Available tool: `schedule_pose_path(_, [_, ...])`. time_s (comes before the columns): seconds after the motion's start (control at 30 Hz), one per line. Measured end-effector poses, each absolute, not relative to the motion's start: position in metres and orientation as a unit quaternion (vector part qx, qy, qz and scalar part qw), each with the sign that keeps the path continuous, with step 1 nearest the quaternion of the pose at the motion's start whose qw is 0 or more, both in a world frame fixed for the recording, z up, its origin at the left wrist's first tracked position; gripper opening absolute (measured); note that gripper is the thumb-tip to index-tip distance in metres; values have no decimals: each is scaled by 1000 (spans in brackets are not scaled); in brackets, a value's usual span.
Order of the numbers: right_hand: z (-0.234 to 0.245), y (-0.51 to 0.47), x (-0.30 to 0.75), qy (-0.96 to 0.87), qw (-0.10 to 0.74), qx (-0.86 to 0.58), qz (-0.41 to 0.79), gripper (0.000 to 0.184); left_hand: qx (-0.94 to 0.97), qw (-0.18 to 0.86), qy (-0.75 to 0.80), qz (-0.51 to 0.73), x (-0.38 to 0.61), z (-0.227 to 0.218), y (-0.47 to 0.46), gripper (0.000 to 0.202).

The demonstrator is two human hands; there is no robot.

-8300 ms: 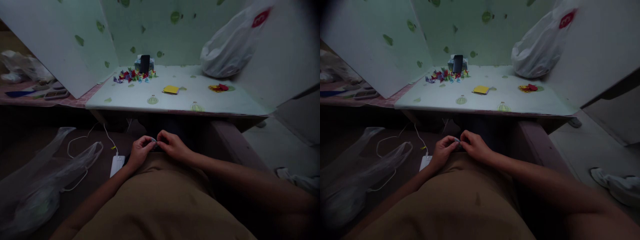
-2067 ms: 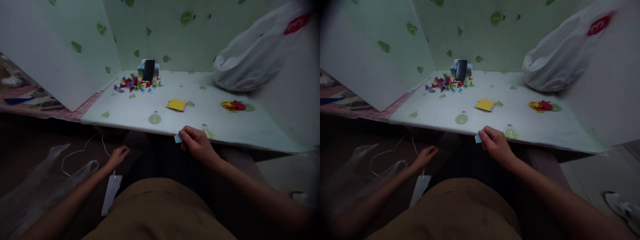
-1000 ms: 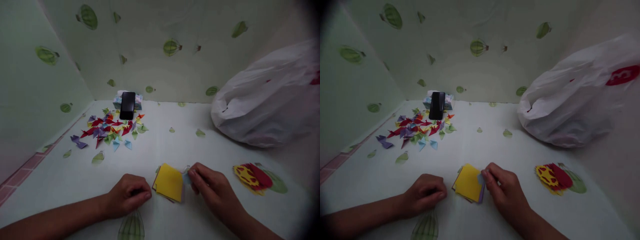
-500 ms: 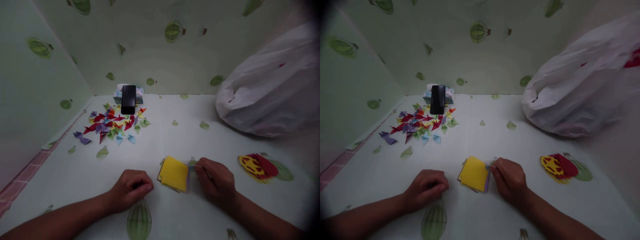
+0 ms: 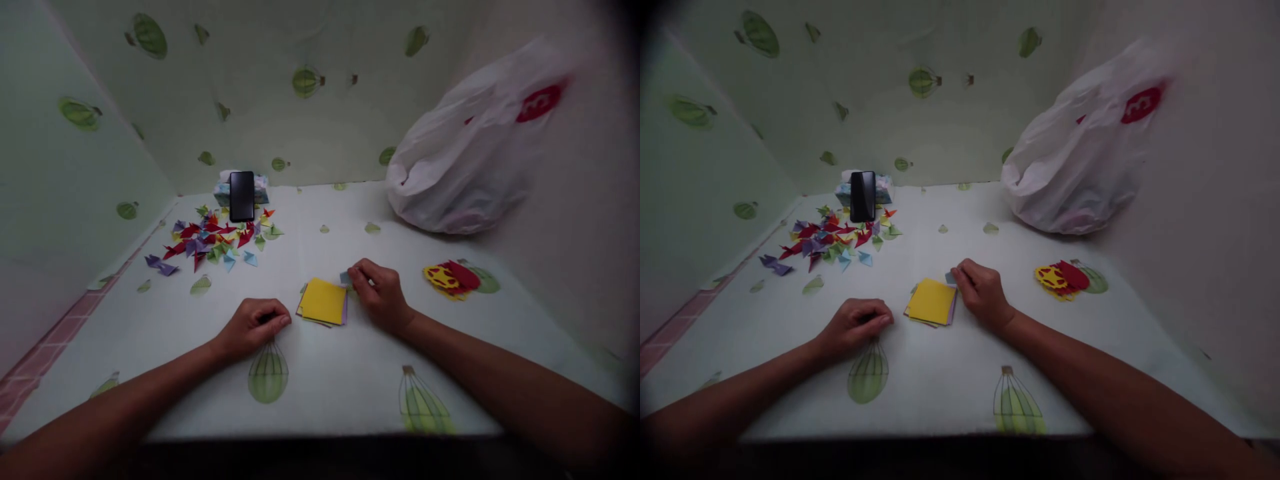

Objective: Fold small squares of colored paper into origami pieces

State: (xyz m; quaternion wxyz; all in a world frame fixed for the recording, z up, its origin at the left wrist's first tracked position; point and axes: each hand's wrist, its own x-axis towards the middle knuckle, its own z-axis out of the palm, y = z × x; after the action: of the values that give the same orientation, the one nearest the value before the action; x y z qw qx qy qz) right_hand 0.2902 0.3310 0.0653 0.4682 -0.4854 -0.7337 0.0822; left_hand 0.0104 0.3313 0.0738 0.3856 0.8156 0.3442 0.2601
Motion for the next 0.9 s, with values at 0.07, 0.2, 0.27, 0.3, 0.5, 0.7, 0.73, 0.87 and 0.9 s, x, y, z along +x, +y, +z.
schedule_pose_path(0.07, [63, 332, 289, -735, 470, -480, 93, 30, 822, 375, 340, 259, 11, 74, 330, 22])
schedule_pose_path(0.2, [58, 334, 287, -739, 467, -479, 75, 31, 833, 363, 331, 257, 14, 76, 327, 25])
schedule_pose_path(0.27, [56, 335, 285, -743, 455, -487, 58, 31, 836, 351, 332, 259, 15, 76, 325, 27])
schedule_pose_path(0.3, [55, 336, 285, -749, 445, -487, 53, 31, 840, 342, 333, 258, 16, 76, 324, 27])
schedule_pose_path(0.5, [67, 328, 282, -748, 411, -517, 66, 30, 844, 237, 361, 317, 19, 71, 320, 26])
schedule_pose_path(0.7, [98, 273, 265, -715, 456, -481, 221, 36, 727, 312, 430, 434, 43, 86, 278, 26])
schedule_pose_path(0.73, [104, 260, 261, -721, 456, -464, 240, 37, 707, 352, 421, 447, 48, 91, 266, 27])
schedule_pose_path(0.87, [127, 212, 246, -738, 448, -402, 304, 36, 673, 494, 354, 422, 63, 111, 218, 31])
schedule_pose_path(0.9, [132, 201, 243, -743, 443, -388, 319, 35, 680, 504, 336, 413, 65, 115, 207, 30])
